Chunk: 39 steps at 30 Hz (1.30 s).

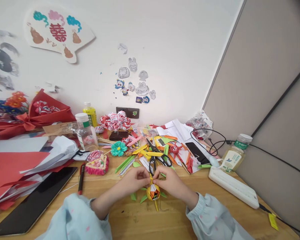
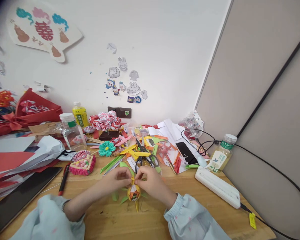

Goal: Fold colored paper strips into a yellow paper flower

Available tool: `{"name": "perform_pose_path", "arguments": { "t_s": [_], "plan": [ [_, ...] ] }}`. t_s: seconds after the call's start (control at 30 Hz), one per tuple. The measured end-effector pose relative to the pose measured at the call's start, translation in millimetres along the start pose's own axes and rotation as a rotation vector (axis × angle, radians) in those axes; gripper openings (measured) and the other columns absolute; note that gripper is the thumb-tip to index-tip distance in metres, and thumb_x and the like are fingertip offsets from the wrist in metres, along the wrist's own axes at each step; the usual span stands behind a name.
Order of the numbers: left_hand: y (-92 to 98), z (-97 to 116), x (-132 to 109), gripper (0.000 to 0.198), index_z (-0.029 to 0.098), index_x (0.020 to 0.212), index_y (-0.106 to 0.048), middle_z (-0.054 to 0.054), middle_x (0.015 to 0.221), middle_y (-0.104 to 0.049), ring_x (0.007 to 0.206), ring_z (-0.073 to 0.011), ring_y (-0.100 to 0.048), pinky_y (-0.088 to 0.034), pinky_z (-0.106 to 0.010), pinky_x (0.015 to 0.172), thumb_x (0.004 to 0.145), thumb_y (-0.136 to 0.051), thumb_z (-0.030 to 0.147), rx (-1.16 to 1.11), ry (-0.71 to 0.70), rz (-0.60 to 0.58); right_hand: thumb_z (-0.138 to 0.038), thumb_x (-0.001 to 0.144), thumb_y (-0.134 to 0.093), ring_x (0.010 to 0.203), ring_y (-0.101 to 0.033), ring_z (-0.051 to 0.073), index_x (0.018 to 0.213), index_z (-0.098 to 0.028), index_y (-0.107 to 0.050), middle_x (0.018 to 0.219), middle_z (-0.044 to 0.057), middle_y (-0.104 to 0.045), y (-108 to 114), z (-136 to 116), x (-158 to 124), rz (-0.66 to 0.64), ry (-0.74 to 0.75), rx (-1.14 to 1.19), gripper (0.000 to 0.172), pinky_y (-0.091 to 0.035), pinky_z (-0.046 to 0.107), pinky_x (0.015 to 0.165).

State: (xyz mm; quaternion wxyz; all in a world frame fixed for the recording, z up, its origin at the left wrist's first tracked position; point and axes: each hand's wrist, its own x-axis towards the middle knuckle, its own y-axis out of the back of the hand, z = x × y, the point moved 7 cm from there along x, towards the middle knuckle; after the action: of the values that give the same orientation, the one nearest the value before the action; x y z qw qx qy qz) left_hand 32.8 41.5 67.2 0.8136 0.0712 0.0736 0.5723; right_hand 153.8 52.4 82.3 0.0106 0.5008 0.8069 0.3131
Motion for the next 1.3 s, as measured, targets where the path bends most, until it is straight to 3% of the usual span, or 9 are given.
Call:
{"name": "perform_pose_path", "arguments": {
  "t_s": [0.13, 0.23, 0.4, 0.6, 0.87, 1.1, 1.3],
  "plan": [
    [0.1, 2, -4, 0.034, 0.018, 0.085, -0.056, 0.001, 0.069, -0.064, 0.065, -0.0144, -0.062, -0.047, -0.026, 0.063, 0.071, -0.063, 0.047, -0.178, 0.098, -0.111, -0.008, 0.070, -0.065, 0.070, -0.057, 0.014, 0.066, -0.018, -0.061, 0.070, -0.002, -0.062, 2, -4, 0, 0.000, 0.048, 0.045, 0.011, -0.041, 0.023, 0.065],
    [-0.8, 5, -4, 0.034, 0.016, 0.077, -0.055, 0.001, 0.067, -0.063, 0.061, -0.0126, -0.059, -0.046, -0.025, 0.061, 0.068, -0.068, 0.047, -0.139, 0.042, -0.176, -0.008, 0.070, -0.066, 0.071, -0.057, 0.014, 0.069, -0.019, -0.064, 0.072, -0.002, -0.061, 3, -10, -1, 0.010, 0.080, 0.047, 0.011, -0.042, 0.023, 0.066],
    [4.9, 4, 1, 0.033, 0.015, 0.073, -0.056, 0.002, 0.068, -0.056, 0.063, -0.0109, -0.052, -0.042, -0.022, 0.059, 0.070, -0.066, 0.046, -0.060, -0.041, -0.074, -0.007, 0.074, -0.063, 0.082, -0.058, 0.016, 0.093, -0.024, -0.068, 0.085, 0.000, -0.065, 0, -22, -3, -0.020, 0.177, 0.000, 0.026, -0.044, 0.027, 0.074],
    [5.7, 3, 3, 0.034, 0.017, 0.072, -0.051, 0.003, 0.069, -0.049, 0.063, -0.0115, -0.047, -0.039, -0.023, 0.058, 0.074, -0.057, 0.051, 0.050, -0.092, -0.020, -0.021, 0.082, -0.062, 0.087, -0.058, 0.018, 0.083, -0.023, -0.069, 0.087, 0.003, -0.068, 2, -26, -3, 0.016, 0.259, 0.041, 0.008, -0.043, 0.032, 0.081],
    [3.1, 0, 3, 0.020, 0.020, 0.070, -0.044, 0.003, 0.070, -0.045, 0.066, -0.0132, -0.045, -0.039, -0.024, 0.059, 0.078, -0.046, 0.038, 0.198, -0.105, 0.018, -0.031, 0.085, -0.058, 0.081, -0.056, 0.018, 0.080, -0.023, -0.069, 0.079, 0.003, -0.066, 0, -23, -2, -0.005, 0.288, -0.029, 0.014, -0.042, 0.031, 0.075],
    [3.7, 1, 3, 0.021, 0.020, 0.069, -0.041, 0.004, 0.067, -0.041, 0.063, -0.0127, -0.043, -0.040, -0.024, 0.057, 0.078, -0.044, 0.039, 0.226, -0.107, 0.033, -0.032, 0.085, -0.059, 0.077, -0.056, 0.017, 0.079, -0.023, -0.070, 0.074, 0.002, -0.063, 1, -24, -2, -0.040, 0.293, -0.059, 0.016, -0.042, 0.029, 0.070],
    [5.1, 1, 3, 0.018, 0.020, 0.071, -0.044, 0.003, 0.069, -0.045, 0.065, -0.0133, -0.044, -0.039, -0.023, 0.057, 0.078, -0.045, 0.036, 0.226, -0.114, 0.044, -0.030, 0.083, -0.061, 0.082, -0.056, 0.018, 0.093, -0.024, -0.069, 0.084, 0.003, -0.066, 0, -23, -2, -0.067, 0.243, -0.087, 0.014, -0.042, 0.031, 0.075]
  ]
}}
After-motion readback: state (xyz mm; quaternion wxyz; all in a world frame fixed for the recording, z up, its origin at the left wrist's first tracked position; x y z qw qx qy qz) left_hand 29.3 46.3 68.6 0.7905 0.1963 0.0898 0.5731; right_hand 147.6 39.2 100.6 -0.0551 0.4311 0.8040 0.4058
